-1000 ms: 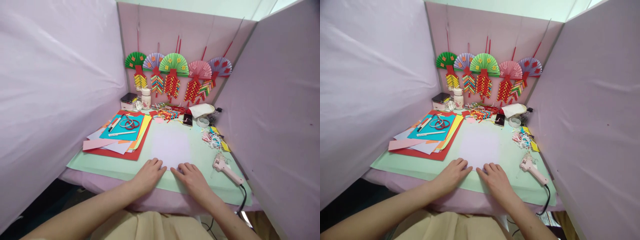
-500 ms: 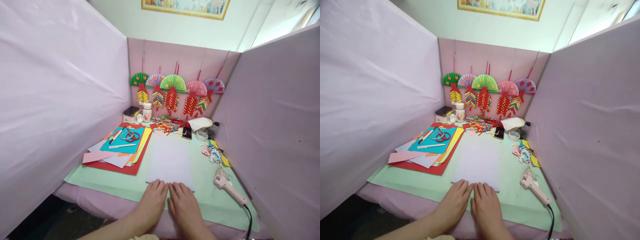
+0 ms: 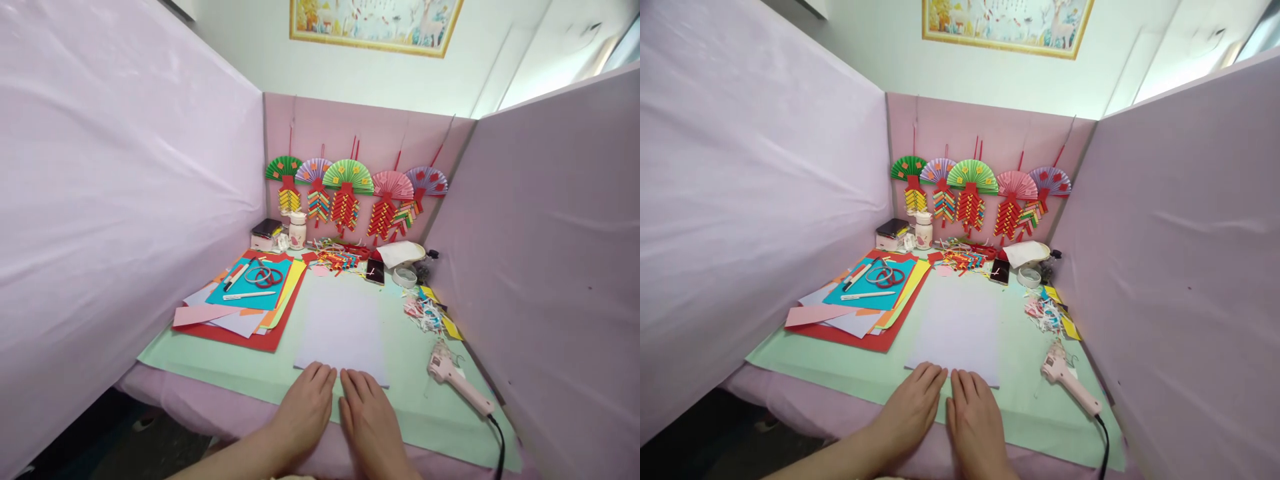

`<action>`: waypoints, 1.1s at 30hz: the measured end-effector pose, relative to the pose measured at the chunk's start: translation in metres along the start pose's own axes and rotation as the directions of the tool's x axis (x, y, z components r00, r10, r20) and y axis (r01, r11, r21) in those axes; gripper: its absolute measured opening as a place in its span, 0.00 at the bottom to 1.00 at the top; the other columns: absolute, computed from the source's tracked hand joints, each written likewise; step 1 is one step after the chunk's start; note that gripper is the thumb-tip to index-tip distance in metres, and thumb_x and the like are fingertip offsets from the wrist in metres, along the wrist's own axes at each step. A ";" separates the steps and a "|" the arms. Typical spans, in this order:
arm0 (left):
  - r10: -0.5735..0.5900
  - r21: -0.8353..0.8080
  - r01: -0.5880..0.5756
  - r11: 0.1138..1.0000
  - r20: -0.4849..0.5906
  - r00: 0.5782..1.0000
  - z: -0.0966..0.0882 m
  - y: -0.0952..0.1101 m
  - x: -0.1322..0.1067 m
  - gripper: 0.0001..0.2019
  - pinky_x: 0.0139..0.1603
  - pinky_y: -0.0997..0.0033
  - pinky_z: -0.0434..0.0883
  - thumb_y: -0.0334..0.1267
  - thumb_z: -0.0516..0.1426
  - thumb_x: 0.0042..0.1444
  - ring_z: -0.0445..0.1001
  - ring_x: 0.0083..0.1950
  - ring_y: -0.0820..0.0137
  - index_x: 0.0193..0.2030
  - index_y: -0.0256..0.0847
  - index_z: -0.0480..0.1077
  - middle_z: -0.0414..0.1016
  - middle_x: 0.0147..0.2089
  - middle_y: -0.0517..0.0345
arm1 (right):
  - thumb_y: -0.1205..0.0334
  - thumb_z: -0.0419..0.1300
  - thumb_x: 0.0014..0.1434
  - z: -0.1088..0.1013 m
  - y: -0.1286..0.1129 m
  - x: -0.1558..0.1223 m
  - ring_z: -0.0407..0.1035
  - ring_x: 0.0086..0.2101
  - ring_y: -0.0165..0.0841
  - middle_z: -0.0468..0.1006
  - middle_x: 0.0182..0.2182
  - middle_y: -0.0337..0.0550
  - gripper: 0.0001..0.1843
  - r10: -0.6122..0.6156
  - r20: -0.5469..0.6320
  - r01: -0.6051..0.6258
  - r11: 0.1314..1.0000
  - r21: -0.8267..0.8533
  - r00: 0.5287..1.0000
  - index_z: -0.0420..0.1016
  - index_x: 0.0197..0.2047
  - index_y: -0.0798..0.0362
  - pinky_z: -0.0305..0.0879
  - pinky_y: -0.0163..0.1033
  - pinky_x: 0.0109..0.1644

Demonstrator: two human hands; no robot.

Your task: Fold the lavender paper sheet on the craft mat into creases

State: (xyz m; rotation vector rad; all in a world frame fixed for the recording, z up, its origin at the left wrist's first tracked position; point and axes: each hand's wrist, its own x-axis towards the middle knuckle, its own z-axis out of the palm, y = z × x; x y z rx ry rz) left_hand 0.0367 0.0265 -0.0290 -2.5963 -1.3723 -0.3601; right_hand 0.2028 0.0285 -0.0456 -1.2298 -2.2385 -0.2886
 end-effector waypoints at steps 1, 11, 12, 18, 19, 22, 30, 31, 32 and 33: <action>-0.015 -0.004 0.015 1.000 -0.009 1.000 0.000 0.000 0.000 0.21 0.57 0.59 0.62 0.26 0.46 0.60 0.66 0.51 0.62 0.60 0.32 0.63 0.71 0.53 0.46 | 0.68 0.50 0.62 0.000 0.001 -0.001 0.68 0.47 0.38 0.74 0.49 0.48 0.20 0.009 -0.002 -0.009 1.000 -0.007 1.000 0.67 0.56 0.52 0.65 0.46 0.54; -0.162 -0.121 0.153 0.981 -0.069 0.984 -0.001 -0.002 -0.009 0.21 0.59 0.59 0.65 0.29 0.47 0.61 0.64 0.57 0.61 0.61 0.36 0.63 0.70 0.55 0.49 | 0.67 0.52 0.60 0.001 0.013 -0.014 0.67 0.49 0.42 0.74 0.50 0.49 0.21 -0.015 -0.070 0.007 0.994 -0.105 0.997 0.66 0.57 0.54 0.67 0.46 0.52; -0.175 -0.131 0.166 0.977 -0.065 0.982 -0.002 -0.002 -0.010 0.21 0.58 0.59 0.65 0.29 0.48 0.61 0.64 0.57 0.61 0.61 0.36 0.63 0.70 0.55 0.49 | 0.67 0.52 0.60 0.001 0.014 -0.016 0.67 0.50 0.42 0.74 0.50 0.49 0.21 -0.014 -0.077 0.005 0.994 -0.111 0.997 0.66 0.57 0.55 0.67 0.47 0.53; -0.226 -0.150 0.210 0.966 -0.100 0.969 -0.005 -0.003 -0.015 0.21 0.56 0.57 0.69 0.30 0.50 0.59 0.67 0.56 0.61 0.59 0.40 0.63 0.71 0.54 0.49 | 0.66 0.52 0.60 0.000 0.021 -0.024 0.66 0.50 0.42 0.73 0.51 0.48 0.22 0.014 -0.104 -0.025 0.993 -0.112 0.995 0.64 0.59 0.52 0.66 0.48 0.53; -0.228 -0.147 0.211 0.966 -0.110 0.967 -0.004 -0.004 -0.016 0.21 0.56 0.57 0.70 0.30 0.50 0.59 0.68 0.56 0.61 0.59 0.40 0.63 0.71 0.54 0.48 | 0.66 0.52 0.60 0.000 0.022 -0.026 0.66 0.50 0.42 0.73 0.51 0.49 0.23 0.019 -0.109 -0.031 0.993 -0.113 0.994 0.64 0.59 0.52 0.66 0.49 0.53; -0.255 -0.132 0.238 0.962 -0.127 0.959 -0.002 -0.009 -0.020 0.20 0.56 0.56 0.70 0.32 0.51 0.59 0.68 0.56 0.59 0.59 0.39 0.63 0.71 0.54 0.48 | 0.64 0.51 0.61 0.000 0.026 -0.030 0.67 0.49 0.43 0.74 0.50 0.51 0.22 0.034 -0.142 -0.051 0.992 -0.117 0.989 0.63 0.59 0.53 0.66 0.50 0.52; -0.276 -0.081 0.267 0.960 -0.126 0.953 -0.007 -0.019 -0.030 0.20 0.58 0.56 0.68 0.35 0.51 0.60 0.68 0.57 0.60 0.59 0.40 0.64 0.71 0.56 0.48 | 0.63 0.50 0.63 -0.006 0.038 -0.036 0.68 0.47 0.41 0.73 0.50 0.49 0.22 0.036 -0.110 -0.046 0.995 -0.091 0.993 0.62 0.60 0.50 0.67 0.49 0.51; -0.268 -0.069 0.261 0.963 -0.128 0.955 -0.007 -0.019 -0.031 0.20 0.60 0.55 0.67 0.35 0.51 0.60 0.68 0.57 0.60 0.60 0.40 0.64 0.71 0.56 0.49 | 0.63 0.50 0.63 -0.007 0.039 -0.037 0.68 0.47 0.41 0.73 0.50 0.49 0.22 0.027 -0.103 -0.037 0.995 -0.090 0.994 0.62 0.60 0.50 0.67 0.49 0.52; -0.259 -0.057 0.254 0.966 -0.131 0.957 -0.008 -0.019 -0.031 0.20 0.61 0.54 0.65 0.35 0.51 0.61 0.68 0.58 0.60 0.60 0.39 0.64 0.71 0.56 0.49 | 0.63 0.50 0.63 -0.007 0.040 -0.037 0.68 0.48 0.41 0.73 0.51 0.49 0.22 0.021 -0.100 -0.030 0.995 -0.091 0.995 0.61 0.60 0.50 0.67 0.49 0.52; -0.253 -0.047 0.249 0.967 -0.134 0.958 -0.008 -0.019 -0.032 0.20 0.62 0.54 0.64 0.35 0.51 0.61 0.68 0.58 0.61 0.60 0.39 0.64 0.71 0.57 0.50 | 0.63 0.50 0.63 -0.007 0.041 -0.038 0.68 0.48 0.41 0.73 0.51 0.50 0.22 0.015 -0.101 -0.025 0.995 -0.093 0.995 0.61 0.61 0.51 0.67 0.49 0.52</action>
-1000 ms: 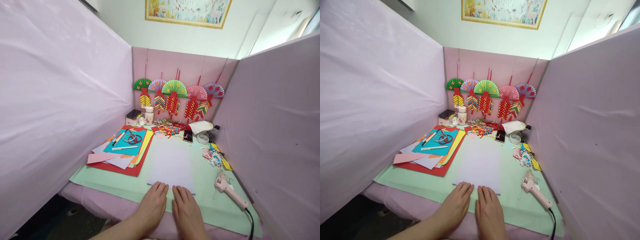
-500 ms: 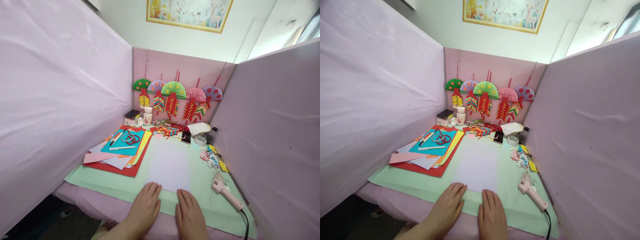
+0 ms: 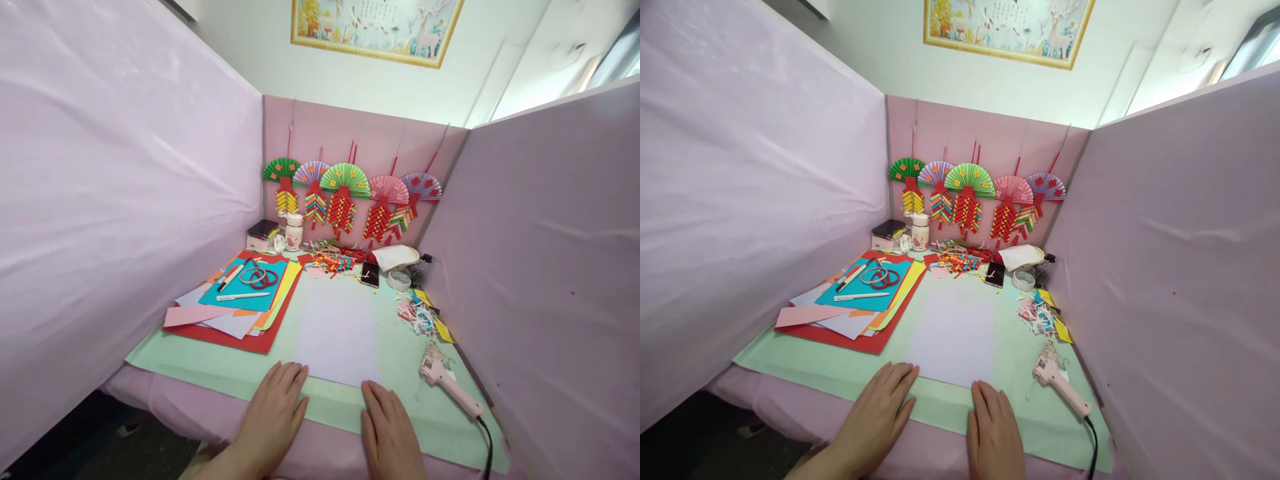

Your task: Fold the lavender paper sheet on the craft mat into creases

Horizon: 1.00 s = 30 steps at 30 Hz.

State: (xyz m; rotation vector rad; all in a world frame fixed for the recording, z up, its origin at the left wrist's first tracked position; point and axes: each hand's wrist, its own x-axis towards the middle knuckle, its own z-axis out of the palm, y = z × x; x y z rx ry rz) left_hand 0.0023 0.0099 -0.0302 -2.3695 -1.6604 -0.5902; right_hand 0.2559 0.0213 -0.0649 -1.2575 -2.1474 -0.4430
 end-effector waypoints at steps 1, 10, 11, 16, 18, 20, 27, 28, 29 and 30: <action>0.008 0.007 -0.008 1.000 -0.001 1.000 0.000 0.000 -0.001 0.20 0.63 0.54 0.63 0.35 0.51 0.61 0.68 0.58 0.61 0.60 0.39 0.64 0.71 0.57 0.50 | 0.63 0.49 0.63 0.000 0.001 -0.001 0.68 0.49 0.41 0.72 0.52 0.50 0.23 -0.006 -0.005 0.006 1.000 -0.002 1.000 0.60 0.61 0.51 0.67 0.49 0.53; 0.028 0.025 -0.029 0.999 0.020 0.999 0.005 -0.008 -0.010 0.23 0.67 0.58 0.57 0.39 0.49 0.63 0.64 0.63 0.66 0.65 0.44 0.58 0.67 0.62 0.55 | 0.61 0.48 0.65 0.009 0.003 -0.012 0.66 0.53 0.42 0.73 0.53 0.51 0.23 -0.015 -0.083 0.014 1.000 -0.019 0.996 0.60 0.63 0.54 0.59 0.51 0.58; 0.029 0.025 -0.029 0.999 0.021 0.999 0.006 -0.009 -0.011 0.23 0.67 0.58 0.56 0.39 0.49 0.64 0.63 0.63 0.66 0.66 0.45 0.58 0.67 0.63 0.56 | 0.61 0.48 0.65 0.009 0.003 -0.012 0.66 0.53 0.42 0.73 0.53 0.52 0.23 -0.012 -0.084 0.010 1.000 -0.025 0.996 0.61 0.62 0.55 0.57 0.51 0.58; 0.017 -0.001 -0.017 1.000 0.073 0.997 0.005 -0.010 -0.012 0.25 0.68 0.58 0.54 0.39 0.50 0.63 0.61 0.65 0.67 0.67 0.45 0.56 0.65 0.65 0.57 | 0.61 0.47 0.65 0.004 0.002 -0.010 0.65 0.53 0.40 0.72 0.53 0.52 0.22 -0.004 -0.050 0.002 0.999 -0.042 0.999 0.62 0.60 0.57 0.54 0.49 0.60; 0.003 -0.020 -0.001 1.000 0.100 0.995 0.003 -0.010 -0.011 0.25 0.68 0.57 0.54 0.39 0.50 0.63 0.61 0.65 0.66 0.67 0.46 0.56 0.64 0.65 0.57 | 0.62 0.48 0.65 0.000 0.001 -0.009 0.65 0.54 0.40 0.72 0.54 0.51 0.22 0.008 -0.013 -0.008 0.999 -0.035 1.000 0.62 0.60 0.57 0.54 0.49 0.60; -0.005 -0.041 0.010 0.999 0.123 0.992 0.001 -0.010 -0.010 0.25 0.68 0.55 0.54 0.39 0.50 0.63 0.61 0.65 0.66 0.67 0.46 0.56 0.64 0.65 0.56 | 0.62 0.48 0.65 -0.004 0.001 -0.007 0.65 0.54 0.39 0.72 0.54 0.50 0.21 0.023 0.027 -0.022 1.000 -0.022 0.999 0.62 0.60 0.56 0.54 0.49 0.61; -0.011 -0.068 0.020 0.997 0.131 0.991 0.000 -0.010 -0.009 0.25 0.68 0.53 0.54 0.38 0.51 0.62 0.61 0.65 0.65 0.66 0.45 0.56 0.64 0.65 0.55 | 0.63 0.50 0.65 -0.007 0.000 -0.006 0.65 0.54 0.39 0.71 0.55 0.48 0.20 0.063 0.086 -0.065 0.998 0.016 0.994 0.62 0.60 0.53 0.55 0.50 0.61; -0.009 -0.066 0.018 0.998 0.125 0.992 0.001 -0.010 -0.010 0.25 0.68 0.53 0.54 0.39 0.51 0.62 0.60 0.66 0.65 0.66 0.45 0.56 0.64 0.65 0.55 | 0.64 0.50 0.65 -0.006 0.001 -0.006 0.65 0.54 0.39 0.71 0.55 0.48 0.20 0.061 0.084 -0.063 0.998 0.017 0.995 0.62 0.60 0.53 0.55 0.50 0.61; -0.007 -0.063 0.015 0.998 0.119 0.993 0.002 -0.010 -0.010 0.25 0.68 0.53 0.54 0.39 0.51 0.62 0.60 0.66 0.65 0.67 0.46 0.56 0.64 0.65 0.56 | 0.64 0.50 0.65 -0.005 0.001 -0.006 0.65 0.53 0.39 0.71 0.55 0.48 0.20 0.060 0.080 -0.061 0.998 0.020 0.995 0.62 0.60 0.53 0.56 0.50 0.61; -0.005 -0.060 0.013 0.998 0.116 0.993 0.003 -0.011 -0.011 0.25 0.68 0.53 0.54 0.39 0.51 0.62 0.60 0.66 0.65 0.67 0.46 0.55 0.63 0.65 0.56 | 0.64 0.50 0.65 -0.005 0.002 -0.006 0.65 0.53 0.39 0.71 0.55 0.48 0.20 0.061 0.076 -0.063 0.998 0.024 0.995 0.62 0.60 0.53 0.57 0.50 0.60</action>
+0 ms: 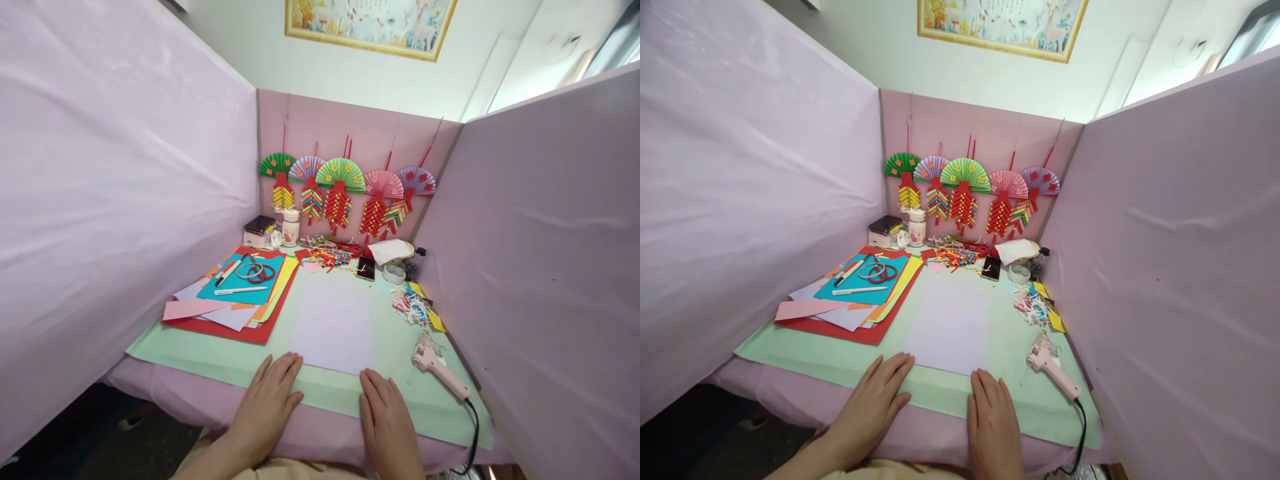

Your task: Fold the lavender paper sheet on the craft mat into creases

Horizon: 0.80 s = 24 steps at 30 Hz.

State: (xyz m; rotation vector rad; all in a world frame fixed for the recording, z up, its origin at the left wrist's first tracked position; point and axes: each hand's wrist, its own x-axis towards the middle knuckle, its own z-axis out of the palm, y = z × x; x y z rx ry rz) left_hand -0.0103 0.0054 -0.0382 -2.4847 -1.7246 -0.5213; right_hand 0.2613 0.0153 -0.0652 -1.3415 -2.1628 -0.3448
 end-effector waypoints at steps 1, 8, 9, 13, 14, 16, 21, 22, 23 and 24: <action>0.001 0.003 -0.001 1.000 -0.001 1.000 0.001 0.000 0.000 0.26 0.68 0.54 0.54 0.39 0.51 0.62 0.60 0.66 0.66 0.67 0.46 0.55 0.63 0.65 0.56 | 0.64 0.50 0.65 0.000 0.000 0.000 0.65 0.53 0.39 0.71 0.55 0.48 0.20 0.005 -0.003 -0.005 1.000 0.007 1.000 0.62 0.60 0.53 0.58 0.50 0.60; -0.014 -0.003 0.014 1.000 0.015 1.000 0.000 0.000 -0.001 0.25 0.68 0.54 0.53 0.39 0.52 0.62 0.59 0.66 0.66 0.66 0.46 0.55 0.63 0.66 0.56 | 0.65 0.51 0.65 -0.004 0.000 0.002 0.65 0.52 0.40 0.71 0.54 0.48 0.19 0.033 0.024 -0.035 0.997 0.063 0.999 0.64 0.59 0.52 0.59 0.50 0.59; -0.014 -0.007 0.014 1.000 0.021 1.000 -0.001 0.000 -0.001 0.25 0.68 0.54 0.53 0.38 0.52 0.62 0.60 0.66 0.66 0.66 0.45 0.56 0.63 0.65 0.56 | 0.65 0.51 0.65 -0.005 0.000 0.003 0.65 0.51 0.40 0.71 0.54 0.48 0.19 0.034 0.024 -0.035 0.997 0.069 0.999 0.64 0.58 0.52 0.58 0.51 0.59; -0.029 -0.032 0.030 0.999 0.040 0.999 -0.015 0.008 0.007 0.24 0.66 0.53 0.54 0.38 0.55 0.60 0.62 0.62 0.63 0.63 0.42 0.60 0.66 0.62 0.53 | 0.65 0.54 0.64 -0.008 0.003 0.015 0.67 0.46 0.38 0.75 0.46 0.44 0.12 0.041 0.013 -0.042 0.990 0.135 0.999 0.69 0.51 0.49 0.52 0.54 0.61; -0.038 -0.036 0.039 0.999 0.044 0.998 -0.020 0.011 0.012 0.22 0.65 0.53 0.56 0.38 0.56 0.59 0.64 0.60 0.62 0.61 0.41 0.63 0.68 0.59 0.53 | 0.66 0.54 0.63 -0.009 0.005 0.020 0.68 0.44 0.37 0.75 0.43 0.42 0.10 0.047 0.019 -0.050 0.985 0.163 0.999 0.71 0.47 0.49 0.51 0.54 0.61; -0.059 -0.037 0.062 0.997 0.056 0.997 -0.029 0.017 0.023 0.15 0.60 0.53 0.60 0.39 0.56 0.59 0.67 0.54 0.60 0.52 0.40 0.69 0.72 0.52 0.52 | 0.67 0.56 0.63 -0.011 0.009 0.031 0.67 0.40 0.35 0.75 0.37 0.39 0.06 0.058 0.045 -0.066 0.974 0.219 0.997 0.72 0.41 0.48 0.51 0.53 0.61; -0.036 0.000 0.036 0.999 0.107 0.994 -0.035 0.022 0.053 0.07 0.48 0.57 0.65 0.39 0.55 0.60 0.68 0.43 0.61 0.35 0.38 0.70 0.71 0.39 0.53 | 0.70 0.56 0.62 -0.010 0.017 0.049 0.65 0.36 0.33 0.72 0.31 0.36 0.08 0.011 0.074 -0.028 0.970 0.243 0.997 0.72 0.34 0.48 0.51 0.49 0.59; -0.009 -0.003 0.009 1.000 0.114 0.993 -0.032 0.022 0.058 0.06 0.47 0.58 0.65 0.38 0.55 0.60 0.68 0.43 0.62 0.36 0.38 0.70 0.71 0.39 0.54 | 0.70 0.55 0.63 -0.009 0.018 0.050 0.65 0.36 0.33 0.72 0.31 0.36 0.09 -0.008 0.072 -0.009 0.973 0.232 0.997 0.72 0.34 0.49 0.51 0.49 0.59; 0.025 -0.008 -0.024 1.000 0.118 0.993 -0.029 0.021 0.062 0.05 0.46 0.59 0.65 0.37 0.55 0.61 0.67 0.43 0.62 0.36 0.39 0.70 0.71 0.40 0.54 | 0.70 0.54 0.63 -0.009 0.019 0.051 0.64 0.37 0.33 0.72 0.31 0.37 0.09 -0.024 0.069 0.008 0.975 0.220 0.997 0.72 0.34 0.49 0.51 0.48 0.59; 0.061 -0.010 -0.060 0.998 0.118 0.991 -0.025 0.021 0.065 0.05 0.46 0.60 0.65 0.36 0.55 0.61 0.67 0.43 0.63 0.37 0.39 0.70 0.71 0.40 0.54 | 0.70 0.53 0.64 -0.008 0.019 0.051 0.64 0.37 0.33 0.72 0.31 0.37 0.10 -0.034 0.066 0.020 0.978 0.209 0.997 0.72 0.34 0.49 0.51 0.48 0.59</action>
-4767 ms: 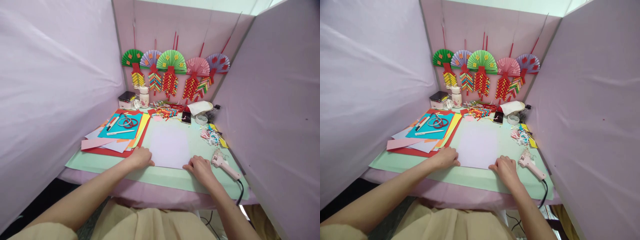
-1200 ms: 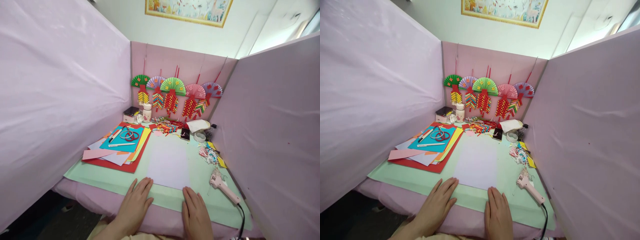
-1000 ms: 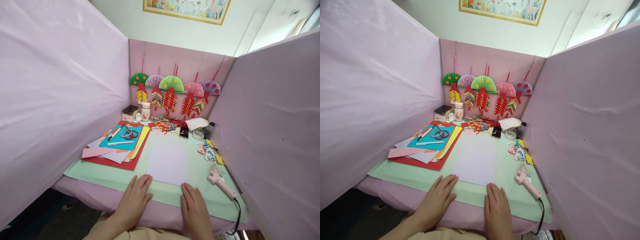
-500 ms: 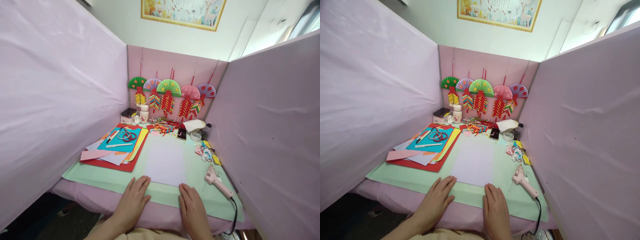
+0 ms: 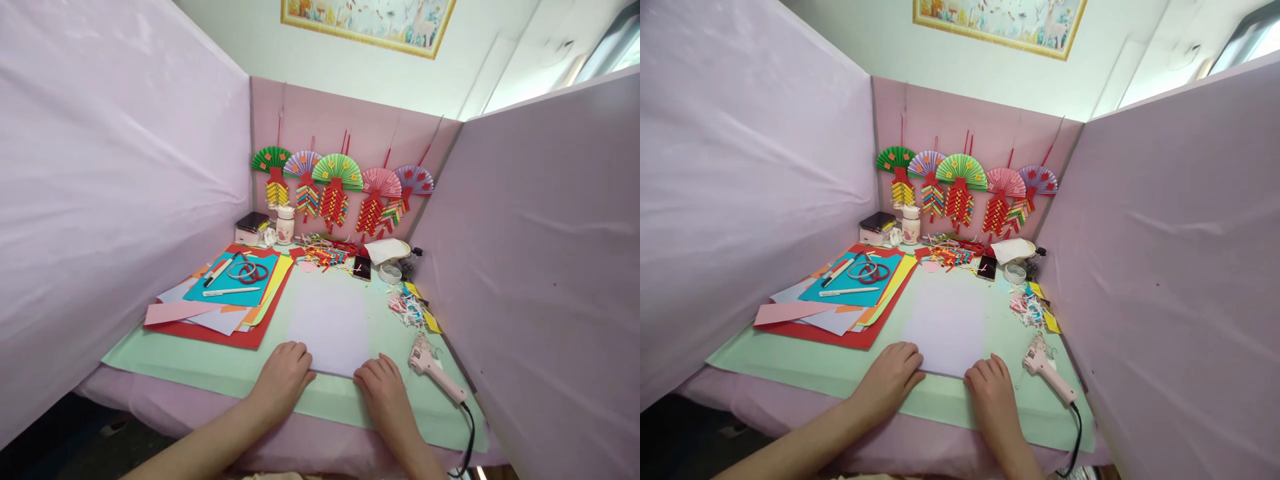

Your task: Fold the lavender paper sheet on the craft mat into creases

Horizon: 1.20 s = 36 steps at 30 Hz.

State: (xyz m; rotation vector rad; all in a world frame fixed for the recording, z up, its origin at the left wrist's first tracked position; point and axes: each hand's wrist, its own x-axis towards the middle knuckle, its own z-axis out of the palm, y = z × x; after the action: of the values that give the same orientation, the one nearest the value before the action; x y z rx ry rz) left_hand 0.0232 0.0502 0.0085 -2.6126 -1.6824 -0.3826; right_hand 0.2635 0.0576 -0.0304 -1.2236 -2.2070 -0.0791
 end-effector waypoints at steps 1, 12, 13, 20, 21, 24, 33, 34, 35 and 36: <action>0.035 0.008 -0.035 0.999 -0.006 0.999 0.004 -0.001 0.003 0.04 0.45 0.61 0.65 0.35 0.54 0.61 0.67 0.43 0.63 0.38 0.40 0.70 0.71 0.40 0.54 | 0.70 0.52 0.64 0.000 0.000 0.000 0.64 0.37 0.33 0.72 0.32 0.37 0.10 -0.006 -0.004 0.006 1.000 -0.012 1.000 0.71 0.34 0.50 0.51 0.47 0.58; 0.225 0.112 -0.204 0.973 -0.223 0.949 0.008 -0.020 0.043 0.07 0.41 0.63 0.63 0.31 0.52 0.62 0.66 0.39 0.65 0.40 0.40 0.71 0.71 0.37 0.54 | 0.63 0.57 0.63 0.000 -0.021 0.058 0.66 0.43 0.34 0.76 0.39 0.41 0.08 -0.040 -0.014 0.038 0.992 -0.117 0.999 0.71 0.46 0.48 0.50 0.46 0.55; 0.215 0.109 -0.193 0.975 -0.252 0.944 0.007 -0.022 0.047 0.07 0.42 0.63 0.63 0.31 0.52 0.62 0.66 0.40 0.65 0.40 0.40 0.71 0.71 0.37 0.54 | 0.64 0.57 0.62 0.003 -0.023 0.069 0.66 0.42 0.34 0.76 0.38 0.40 0.07 -0.054 -0.027 0.051 0.991 -0.121 0.998 0.72 0.44 0.47 0.50 0.45 0.55; 0.185 0.046 -0.183 0.982 -0.411 0.893 0.017 -0.031 0.054 0.07 0.44 0.64 0.64 0.31 0.52 0.63 0.67 0.42 0.66 0.42 0.40 0.71 0.71 0.39 0.55 | 0.71 0.58 0.60 0.033 -0.025 0.095 0.64 0.35 0.31 0.73 0.28 0.37 0.09 -0.081 -0.084 0.072 0.991 -0.109 0.993 0.74 0.31 0.50 0.50 0.42 0.50; 0.193 0.051 -0.188 0.981 -0.396 0.898 0.019 -0.030 0.054 0.06 0.44 0.64 0.64 0.31 0.52 0.63 0.66 0.41 0.66 0.41 0.39 0.71 0.71 0.38 0.55 | 0.71 0.58 0.60 0.035 -0.024 0.093 0.63 0.35 0.31 0.73 0.28 0.37 0.09 -0.081 -0.085 0.072 0.992 -0.103 0.993 0.75 0.31 0.50 0.50 0.42 0.50; 0.194 0.072 -0.181 0.981 -0.345 0.918 0.022 -0.028 0.052 0.07 0.42 0.65 0.64 0.31 0.52 0.63 0.65 0.39 0.67 0.35 0.39 0.70 0.69 0.35 0.56 | 0.71 0.57 0.61 0.038 -0.024 0.087 0.63 0.34 0.31 0.73 0.28 0.37 0.09 -0.064 -0.092 0.058 0.996 -0.066 0.994 0.75 0.31 0.50 0.49 0.42 0.50; 0.174 0.037 -0.172 0.984 -0.336 0.926 0.025 -0.028 0.051 0.09 0.42 0.64 0.63 0.31 0.50 0.64 0.64 0.38 0.66 0.33 0.39 0.68 0.68 0.34 0.56 | 0.68 0.55 0.64 0.036 -0.028 0.084 0.63 0.35 0.29 0.72 0.29 0.36 0.09 -0.076 -0.105 0.074 0.997 -0.024 0.992 0.73 0.33 0.50 0.48 0.41 0.48; 0.177 0.038 -0.174 0.984 -0.336 0.925 0.025 -0.028 0.051 0.10 0.42 0.64 0.62 0.31 0.49 0.64 0.64 0.38 0.66 0.33 0.40 0.68 0.67 0.33 0.56 | 0.68 0.55 0.64 0.037 -0.028 0.084 0.63 0.34 0.29 0.72 0.29 0.36 0.09 -0.081 -0.103 0.077 0.996 -0.040 0.991 0.73 0.32 0.50 0.48 0.40 0.48; 0.181 0.042 -0.177 0.983 -0.333 0.925 0.024 -0.028 0.051 0.10 0.41 0.64 0.62 0.31 0.49 0.64 0.64 0.38 0.66 0.33 0.40 0.68 0.67 0.33 0.56 | 0.68 0.55 0.63 0.038 -0.028 0.083 0.63 0.34 0.29 0.71 0.29 0.36 0.09 -0.083 -0.100 0.078 0.996 -0.051 0.991 0.73 0.32 0.50 0.47 0.40 0.48; 0.187 0.048 -0.182 0.982 -0.327 0.926 0.024 -0.027 0.051 0.11 0.41 0.64 0.62 0.30 0.49 0.64 0.64 0.37 0.66 0.32 0.40 0.68 0.67 0.33 0.57 | 0.67 0.55 0.63 0.039 -0.027 0.083 0.63 0.34 0.29 0.71 0.29 0.36 0.08 -0.084 -0.098 0.079 0.995 -0.058 0.992 0.73 0.32 0.50 0.47 0.40 0.48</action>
State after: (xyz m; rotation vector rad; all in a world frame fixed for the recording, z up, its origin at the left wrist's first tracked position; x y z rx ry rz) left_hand 0.0235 0.1110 -0.0073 -2.4892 -1.3170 -0.7467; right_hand 0.1912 0.1170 -0.0113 -1.1323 -2.1796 -0.2293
